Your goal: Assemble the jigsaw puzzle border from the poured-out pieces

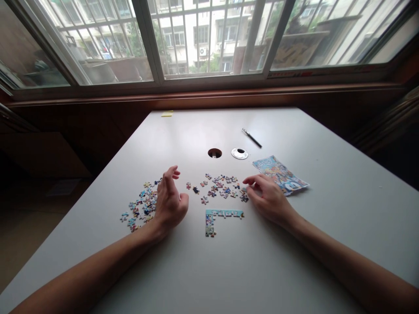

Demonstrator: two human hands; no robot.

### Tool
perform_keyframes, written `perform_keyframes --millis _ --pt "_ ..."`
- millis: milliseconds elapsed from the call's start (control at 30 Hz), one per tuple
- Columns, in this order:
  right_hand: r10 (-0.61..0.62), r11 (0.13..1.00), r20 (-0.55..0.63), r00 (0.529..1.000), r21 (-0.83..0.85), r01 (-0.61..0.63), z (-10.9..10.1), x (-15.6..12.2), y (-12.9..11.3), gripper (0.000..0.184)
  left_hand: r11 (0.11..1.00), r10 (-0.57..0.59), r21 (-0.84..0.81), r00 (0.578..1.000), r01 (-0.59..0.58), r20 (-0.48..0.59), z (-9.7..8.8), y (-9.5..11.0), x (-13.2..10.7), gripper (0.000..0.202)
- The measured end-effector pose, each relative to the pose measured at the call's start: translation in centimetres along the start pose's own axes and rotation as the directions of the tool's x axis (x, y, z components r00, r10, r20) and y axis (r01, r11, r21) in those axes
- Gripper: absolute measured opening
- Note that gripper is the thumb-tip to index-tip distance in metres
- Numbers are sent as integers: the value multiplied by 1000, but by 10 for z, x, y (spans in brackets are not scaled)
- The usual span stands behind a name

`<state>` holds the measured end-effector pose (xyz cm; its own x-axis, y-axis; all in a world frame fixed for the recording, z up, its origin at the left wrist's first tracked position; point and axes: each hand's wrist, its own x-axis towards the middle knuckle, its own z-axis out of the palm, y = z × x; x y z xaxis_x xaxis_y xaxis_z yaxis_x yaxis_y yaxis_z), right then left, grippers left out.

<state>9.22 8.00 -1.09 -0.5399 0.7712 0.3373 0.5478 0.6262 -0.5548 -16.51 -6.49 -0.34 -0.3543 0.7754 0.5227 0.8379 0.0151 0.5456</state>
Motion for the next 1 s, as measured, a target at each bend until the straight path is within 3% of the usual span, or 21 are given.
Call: perform_keyframes --millis 300,467,533,700,1000 --pt "-7 1000 4 1000 9 7 -1 0 2 14 991 56 113 987 -74 151 0 2 1 72" --pt "-7 1000 3 1000 5 7 -1 -1 2 14 967 120 187 956 -174 268 -4 9 3 33" --pt "-9 1000 5 1000 6 9 -1 -1 2 15 962 111 215 958 -170 263 -5 11 3 25" --pt "1 1000 9 1000 1 -1 -1 0 3 15 965 55 241 975 -107 213 -2 7 3 43" --pt "-3 1000 2 1000 5 3 -1 0 4 15 970 66 214 974 -113 215 2 0 3 35"
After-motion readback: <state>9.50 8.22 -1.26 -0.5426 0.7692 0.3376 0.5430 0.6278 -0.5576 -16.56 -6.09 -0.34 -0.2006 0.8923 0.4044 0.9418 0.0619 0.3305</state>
